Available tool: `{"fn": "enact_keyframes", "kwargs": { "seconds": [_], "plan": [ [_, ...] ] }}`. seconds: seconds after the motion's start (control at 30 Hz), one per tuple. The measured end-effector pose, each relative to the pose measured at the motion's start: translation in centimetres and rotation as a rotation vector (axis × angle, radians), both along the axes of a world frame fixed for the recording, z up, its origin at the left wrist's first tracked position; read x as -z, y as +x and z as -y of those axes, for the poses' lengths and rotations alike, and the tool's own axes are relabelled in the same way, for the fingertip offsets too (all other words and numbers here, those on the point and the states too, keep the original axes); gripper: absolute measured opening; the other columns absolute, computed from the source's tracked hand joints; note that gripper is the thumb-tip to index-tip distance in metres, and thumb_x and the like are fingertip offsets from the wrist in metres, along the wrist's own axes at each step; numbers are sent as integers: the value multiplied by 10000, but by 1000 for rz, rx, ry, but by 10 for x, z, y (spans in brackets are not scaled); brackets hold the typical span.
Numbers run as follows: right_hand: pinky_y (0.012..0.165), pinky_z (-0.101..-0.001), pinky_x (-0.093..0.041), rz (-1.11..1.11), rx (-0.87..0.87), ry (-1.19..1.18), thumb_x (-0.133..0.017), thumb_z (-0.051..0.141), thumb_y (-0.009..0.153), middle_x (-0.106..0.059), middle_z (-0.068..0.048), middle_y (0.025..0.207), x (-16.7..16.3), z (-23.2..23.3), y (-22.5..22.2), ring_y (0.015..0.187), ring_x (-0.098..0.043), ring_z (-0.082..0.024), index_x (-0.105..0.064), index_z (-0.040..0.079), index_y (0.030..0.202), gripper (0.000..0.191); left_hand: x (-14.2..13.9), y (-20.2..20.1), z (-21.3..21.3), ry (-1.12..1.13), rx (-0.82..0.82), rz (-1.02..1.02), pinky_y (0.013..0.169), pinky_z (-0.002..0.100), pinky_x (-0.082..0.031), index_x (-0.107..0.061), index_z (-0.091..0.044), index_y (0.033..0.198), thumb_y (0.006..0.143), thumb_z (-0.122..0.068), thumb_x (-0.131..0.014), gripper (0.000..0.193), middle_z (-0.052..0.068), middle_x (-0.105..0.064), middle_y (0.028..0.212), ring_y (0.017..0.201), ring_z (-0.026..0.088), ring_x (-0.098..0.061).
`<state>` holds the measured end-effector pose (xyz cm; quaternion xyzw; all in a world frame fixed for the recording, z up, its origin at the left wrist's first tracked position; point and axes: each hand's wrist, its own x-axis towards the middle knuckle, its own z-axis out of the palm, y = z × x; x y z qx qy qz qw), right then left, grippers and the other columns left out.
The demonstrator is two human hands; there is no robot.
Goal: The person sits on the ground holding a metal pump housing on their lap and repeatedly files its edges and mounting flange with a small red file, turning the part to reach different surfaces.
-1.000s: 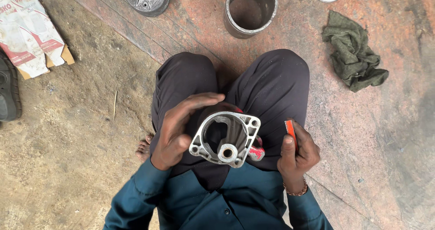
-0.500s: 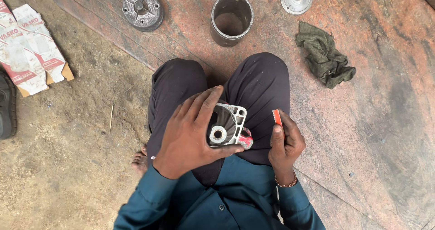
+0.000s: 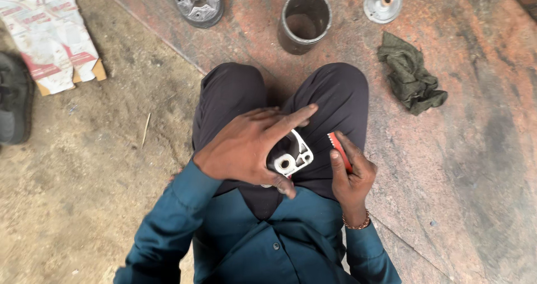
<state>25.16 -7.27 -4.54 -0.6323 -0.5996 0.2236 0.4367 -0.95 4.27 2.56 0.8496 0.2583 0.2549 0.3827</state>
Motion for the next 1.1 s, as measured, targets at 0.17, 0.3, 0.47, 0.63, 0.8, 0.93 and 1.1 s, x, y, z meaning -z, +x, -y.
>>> {"fn": "enact_keyframes", "kwargs": {
  "seconds": [0.17, 0.3, 0.47, 0.63, 0.8, 0.93, 1.1],
  "plan": [
    [852, -272, -558, 34, 44, -24, -725, 88, 1023, -768, -166, 1178, -4, 1, -2, 973, -743, -154, -703, 7, 1334, 322, 5, -20, -5, -309, -184, 360, 1264, 456, -474, -379, -24, 1608, 859, -987, -190, 1234, 178, -609, 1509, 1419, 316, -635],
    [732, -248, -508, 35, 64, -55, -719, 99, 1037, -778, -147, 1090, -2, 2, -2, 787, -657, -91, -705, 5, 1347, 325, 10, -34, 16, -435, -414, 390, 1245, 484, -506, -445, 23, 1568, 844, -986, -117, 1285, 179, -678, 1446, 1352, 322, -669],
    [658, -237, -468, 27, 57, -85, -726, 102, 1018, -786, -151, 1041, -1, 0, -1, 700, -614, -76, -711, 1, 1334, 332, 15, -33, 43, -403, -528, 276, 1214, 465, -508, -501, 23, 1510, 893, -948, -116, 1213, 199, -701, 1400, 1367, 350, -679],
    [782, -247, -532, 10, 32, -31, -713, 97, 1046, -772, -171, 1168, -7, 0, -5, 876, -708, -111, -693, -2, 1352, 322, 7, -29, 50, -181, -477, 259, 1213, 462, -457, -460, -16, 1547, 992, -863, -313, 1023, 180, -604, 1511, 1393, 331, -606],
    [911, -275, -567, 16, 18, -3, -700, 78, 1051, -755, -173, 1253, -8, 0, -6, 1042, -760, -176, -687, 4, 1351, 310, -14, -10, 48, 112, -259, 163, 1242, 514, -444, -384, -58, 1563, 876, -778, -720, 1050, 145, -508, 1546, 1455, 387, -514],
    [947, -293, -570, -13, 26, 21, -699, 72, 1078, -749, -164, 1257, 0, 3, -3, 1089, -737, -201, -674, -11, 1362, 297, -18, 29, 46, 263, -135, -135, 1186, 537, -438, -511, -145, 1512, 725, -660, -849, 999, 99, -575, 1486, 1389, 364, -580],
    [529, -205, -378, -569, 249, -114, -692, 125, 1068, -575, 25, 714, 6, 11, 3, 573, -458, -20, -645, -30, 1453, 417, -9, 55, 28, 148, -77, -417, 1043, 526, -481, -748, -161, 1127, 617, -465, -878, 608, 169, -594, 1461, 1098, 344, -652]
  ]
}}
